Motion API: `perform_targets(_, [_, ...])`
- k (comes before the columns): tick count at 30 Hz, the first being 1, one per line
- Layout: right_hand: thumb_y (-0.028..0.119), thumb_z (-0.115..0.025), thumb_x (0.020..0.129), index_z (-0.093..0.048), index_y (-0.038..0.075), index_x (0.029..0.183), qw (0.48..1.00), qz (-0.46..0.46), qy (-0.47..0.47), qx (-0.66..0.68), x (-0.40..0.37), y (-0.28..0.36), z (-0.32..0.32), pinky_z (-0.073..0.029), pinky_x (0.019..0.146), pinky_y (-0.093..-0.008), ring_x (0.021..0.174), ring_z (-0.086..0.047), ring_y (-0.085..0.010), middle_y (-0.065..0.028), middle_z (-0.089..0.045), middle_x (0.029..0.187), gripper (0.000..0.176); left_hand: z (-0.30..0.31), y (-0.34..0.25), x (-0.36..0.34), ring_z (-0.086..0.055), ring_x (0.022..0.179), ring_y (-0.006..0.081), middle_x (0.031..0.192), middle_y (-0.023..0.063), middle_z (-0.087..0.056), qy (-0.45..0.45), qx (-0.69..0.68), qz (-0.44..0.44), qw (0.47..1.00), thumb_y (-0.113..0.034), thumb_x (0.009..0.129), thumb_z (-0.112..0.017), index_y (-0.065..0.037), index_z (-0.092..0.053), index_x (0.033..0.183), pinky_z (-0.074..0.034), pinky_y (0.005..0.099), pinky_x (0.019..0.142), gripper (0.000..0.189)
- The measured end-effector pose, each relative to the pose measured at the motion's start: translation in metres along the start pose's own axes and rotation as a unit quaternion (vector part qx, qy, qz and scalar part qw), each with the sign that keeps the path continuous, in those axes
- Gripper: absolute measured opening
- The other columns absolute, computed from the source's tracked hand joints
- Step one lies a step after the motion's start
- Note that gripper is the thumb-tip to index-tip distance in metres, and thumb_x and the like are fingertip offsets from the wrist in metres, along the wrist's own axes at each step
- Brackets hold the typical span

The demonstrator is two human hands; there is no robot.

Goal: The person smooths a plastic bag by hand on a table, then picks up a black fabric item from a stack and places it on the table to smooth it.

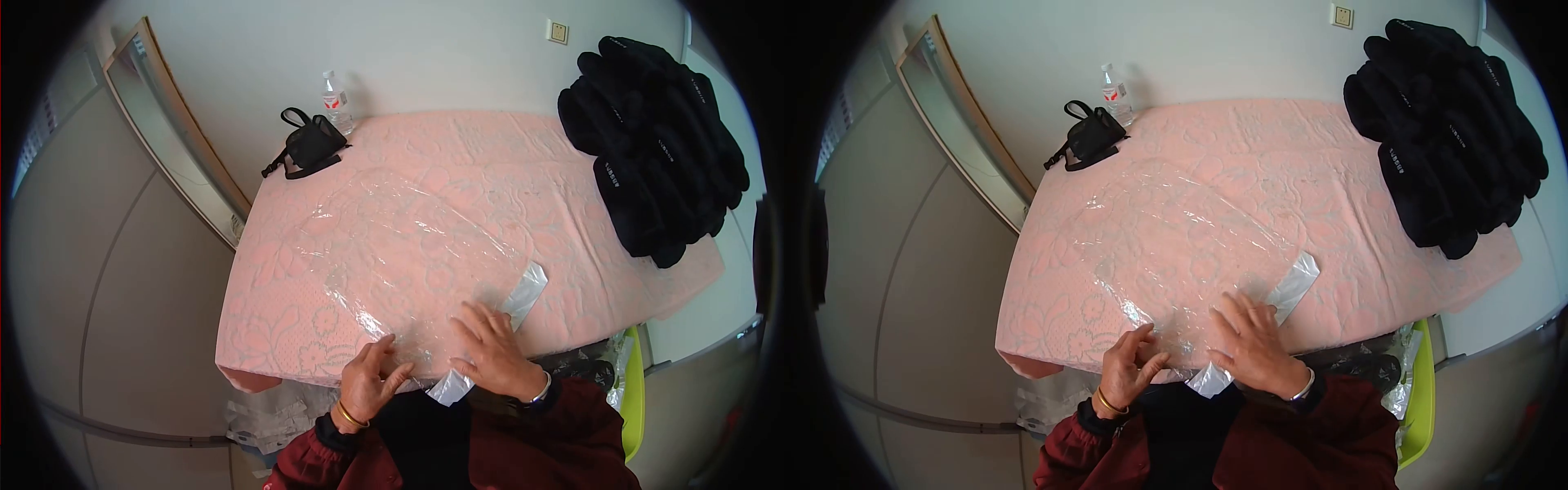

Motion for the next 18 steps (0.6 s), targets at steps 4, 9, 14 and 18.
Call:
perform_targets(4, [0.031,-0.075,0.083,-0.052,-0.002,0.131,0.999,-0.043,-0.005,0.007,-0.006,-0.003,-0.008,-0.04,0.099,-0.0461,0.124,-0.046,-0.0373,-0.0207,-0.046,0.139,0.062,-0.019,-0.036,-0.003,-0.067,0.101,0.0303,0.121,0.0179,-0.061,0.01,0.184,-0.124,0.975,-0.033,0.08,-0.083,-0.002,-0.052,0.138,-0.054,0.0403,0.081,0.073])
perform_targets(9, [0.027,-0.075,0.082,-0.054,0.001,0.128,0.994,-0.061,0.035,0.087,-0.006,0.01,-0.023,-0.039,0.098,-0.0469,0.121,-0.047,-0.0371,-0.0185,-0.05,0.135,0.057,-0.051,-0.063,-0.019,-0.054,0.126,0.0325,0.134,0.0159,-0.056,0.077,0.303,-0.237,0.92,-0.038,0.077,-0.079,-0.008,-0.054,0.138,-0.036,0.0531,0.107,0.072])
perform_targets(14, [0.025,-0.075,0.082,-0.057,0.002,0.124,0.995,-0.032,-0.046,0.077,-0.004,-0.028,-0.002,-0.041,0.098,-0.0466,0.117,-0.049,-0.0355,-0.0169,-0.053,0.129,0.051,-0.051,-0.039,-0.037,-0.05,0.129,0.0333,0.136,0.0134,-0.055,0.059,0.427,-0.282,0.857,-0.028,0.077,-0.073,-0.014,-0.059,0.135,-0.028,0.0575,0.112,0.061])
perform_targets(18, [0.021,-0.075,0.081,-0.059,0.002,0.122,0.995,-0.066,-0.074,-0.004,-0.017,-0.04,0.016,-0.043,0.097,-0.0445,0.112,-0.052,-0.034,-0.0155,-0.055,0.127,0.048,-0.009,-0.026,-0.036,-0.053,0.126,0.0331,0.134,0.0119,-0.057,-0.001,0.426,-0.266,0.865,-0.018,0.079,-0.068,-0.017,-0.066,0.127,-0.032,0.0562,0.11,0.049])
Point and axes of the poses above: each hand's wrist, its own x-axis towards the middle knuckle, its own z-axis out of the back of the hand, y = z × x, the point moved 10 cm from there along x, towards the middle knuckle
